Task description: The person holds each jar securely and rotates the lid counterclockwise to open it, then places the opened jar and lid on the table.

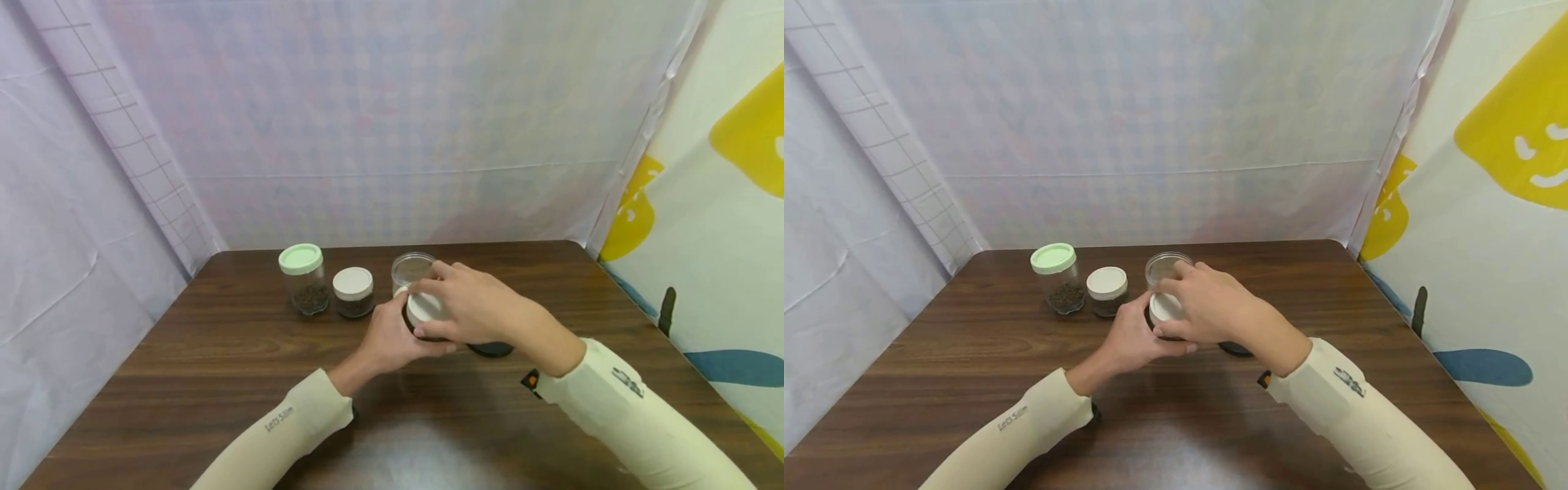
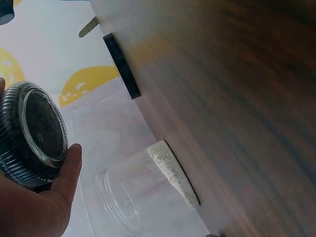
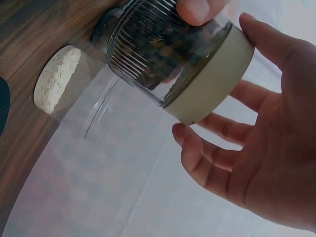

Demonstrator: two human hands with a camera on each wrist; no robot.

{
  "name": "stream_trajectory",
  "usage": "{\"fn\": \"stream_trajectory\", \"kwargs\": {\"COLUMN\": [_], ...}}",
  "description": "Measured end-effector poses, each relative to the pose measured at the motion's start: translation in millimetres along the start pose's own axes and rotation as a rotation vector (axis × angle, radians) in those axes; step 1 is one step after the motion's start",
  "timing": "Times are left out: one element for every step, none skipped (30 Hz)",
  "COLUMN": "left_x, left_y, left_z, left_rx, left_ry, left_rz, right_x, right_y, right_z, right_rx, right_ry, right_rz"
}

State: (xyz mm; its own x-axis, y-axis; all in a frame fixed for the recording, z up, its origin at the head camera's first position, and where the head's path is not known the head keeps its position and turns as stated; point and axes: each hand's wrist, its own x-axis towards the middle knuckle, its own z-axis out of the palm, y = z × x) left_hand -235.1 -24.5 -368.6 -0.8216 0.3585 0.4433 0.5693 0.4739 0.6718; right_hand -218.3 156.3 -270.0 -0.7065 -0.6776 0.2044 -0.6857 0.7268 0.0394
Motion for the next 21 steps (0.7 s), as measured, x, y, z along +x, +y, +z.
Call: {"fn": "stream_trajectory", "kwargs": {"left_x": [0.0,0.1,0.1,0.0,-0.1,-0.2,-0.5,-0.8,-1.1,-1.5,-1.6,-2.0,-2.1,-2.1,-2.2,-2.3,-2.2,-2.1,-2.0,-1.8,-1.6], "left_y": [-0.4,-0.8,-1.0,-1.1,-1.1,-1.0,-0.9,-0.9,-0.9,-0.9,-1.0,-1.1,-1.2,-1.3,-1.3,-1.3,-1.2,-1.2,-1.3,-1.3,-1.2], "left_z": [-0.1,-0.1,-0.1,-0.3,-0.5,-0.8,-1.2,-1.4,-1.6,-1.9,-1.9,-2.1,-2.3,-2.5,-2.8,-3.2,-3.5,-3.8,-4.0,-4.2,-4.4], "left_rx": [-0.002,-0.005,-0.009,-0.014,-0.023,-0.029,-0.036,-0.039,-0.040,-0.044,-0.043,-0.040,-0.040,-0.043,-0.049,-0.059,-0.068,-0.078,-0.095,-0.110,-0.117], "left_ry": [0.001,0.001,0.000,0.000,-0.004,-0.007,-0.009,-0.011,-0.014,-0.016,-0.018,-0.017,-0.017,-0.017,-0.019,-0.022,-0.023,-0.026,-0.033,-0.039,-0.046], "left_rz": [-0.001,-0.005,-0.011,-0.020,-0.030,-0.038,-0.045,-0.049,-0.053,-0.055,-0.054,-0.050,-0.046,-0.043,-0.041,-0.040,-0.040,-0.039,-0.042,-0.044,-0.042], "right_x": [-0.1,-0.3,-0.4,-0.6,-0.8,-1.0,-1.5,-1.9,-2.2,-2.5,-2.8,-3.0,-2.9,-2.8,-2.8,-2.9,-2.9,-2.9,-2.9,-2.8,-2.4], "right_y": [1,1,2,2,2,2,2,2,2,2,2,2,2,2,2,2,2,1,1,-1,-3], "right_z": [0,-1,-2,-3,-4,-5,-6,-7,-8,-8,-9,-9,-10,-10,-11,-12,-12,-12,-12,-12,-11], "right_rx": [0.011,0.025,0.038,0.052,0.068,0.083,0.095,0.108,0.117,0.126,0.135,0.148,0.156,0.164,0.170,0.172,0.168,0.158,0.141,0.117,0.090], "right_ry": [-0.004,-0.009,-0.016,-0.023,-0.030,-0.038,-0.045,-0.053,-0.061,-0.068,-0.074,-0.082,-0.084,-0.085,-0.080,-0.075,-0.067,-0.058,-0.041,-0.031,-0.021], "right_rz": [-0.016,-0.029,-0.043,-0.056,-0.068,-0.076,-0.081,-0.082,-0.081,-0.079,-0.075,-0.067,-0.063,-0.056,-0.049,-0.037,-0.020,-0.001,0.015,0.039,0.065]}}
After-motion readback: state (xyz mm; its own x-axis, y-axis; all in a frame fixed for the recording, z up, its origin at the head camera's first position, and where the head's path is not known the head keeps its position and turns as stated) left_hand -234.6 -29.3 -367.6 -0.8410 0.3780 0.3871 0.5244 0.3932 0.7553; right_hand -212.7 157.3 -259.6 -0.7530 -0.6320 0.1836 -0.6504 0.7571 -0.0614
